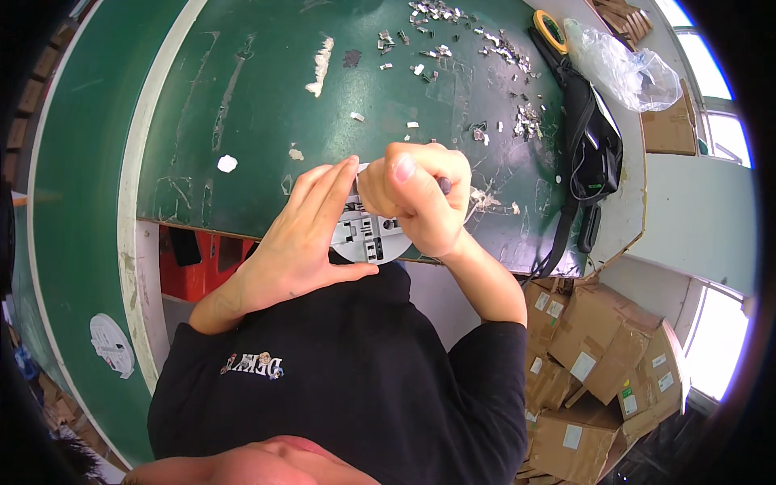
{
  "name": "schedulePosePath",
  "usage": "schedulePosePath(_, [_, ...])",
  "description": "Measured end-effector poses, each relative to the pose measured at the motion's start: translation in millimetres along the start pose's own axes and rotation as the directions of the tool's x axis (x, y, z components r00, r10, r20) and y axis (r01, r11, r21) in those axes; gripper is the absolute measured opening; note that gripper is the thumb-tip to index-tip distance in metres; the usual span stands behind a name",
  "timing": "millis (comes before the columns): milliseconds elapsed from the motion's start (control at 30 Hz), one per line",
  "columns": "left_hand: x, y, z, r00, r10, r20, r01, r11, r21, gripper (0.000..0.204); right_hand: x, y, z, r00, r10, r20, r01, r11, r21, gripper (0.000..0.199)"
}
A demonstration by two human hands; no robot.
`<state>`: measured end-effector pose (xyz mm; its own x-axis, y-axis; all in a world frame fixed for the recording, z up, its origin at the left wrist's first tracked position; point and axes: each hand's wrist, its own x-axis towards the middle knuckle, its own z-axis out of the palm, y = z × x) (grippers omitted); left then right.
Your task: Assembling small electronic components onto a circular base plate using a manual tool.
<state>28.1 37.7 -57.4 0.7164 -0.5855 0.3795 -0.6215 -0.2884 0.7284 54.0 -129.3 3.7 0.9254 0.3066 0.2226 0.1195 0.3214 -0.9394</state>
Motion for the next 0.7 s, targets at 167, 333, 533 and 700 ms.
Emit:
schedulePosePath(167, [0,-1,-3,1.0,0.006,0.021,-0.007,1.0,0.009,0.097,7,-2,1,0.995,0.02,0.097,-0.021,1.0,0.013,0.048])
schedulePosePath(333, [0,1,-4,1.0,0.003,0.021,-0.003,1.0,-0.001,0.096,13,-4,0,0.973,0.045,0.225,-0.056,0.997,0.044,0.052])
schedulePosePath(533, [0,3,-3,0.999,0.014,0.035,-0.015,1.0,0.016,0.096,9,4,-3,0.97,0.033,0.242,-0.02,0.998,-0.056,0.049])
schedulePosePath(700, [-2,6,-5,1.0,0.005,0.022,-0.005,1.0,0.012,0.097,5,-5,-10,0.986,-0.135,0.099,0.127,0.989,0.081,0.039])
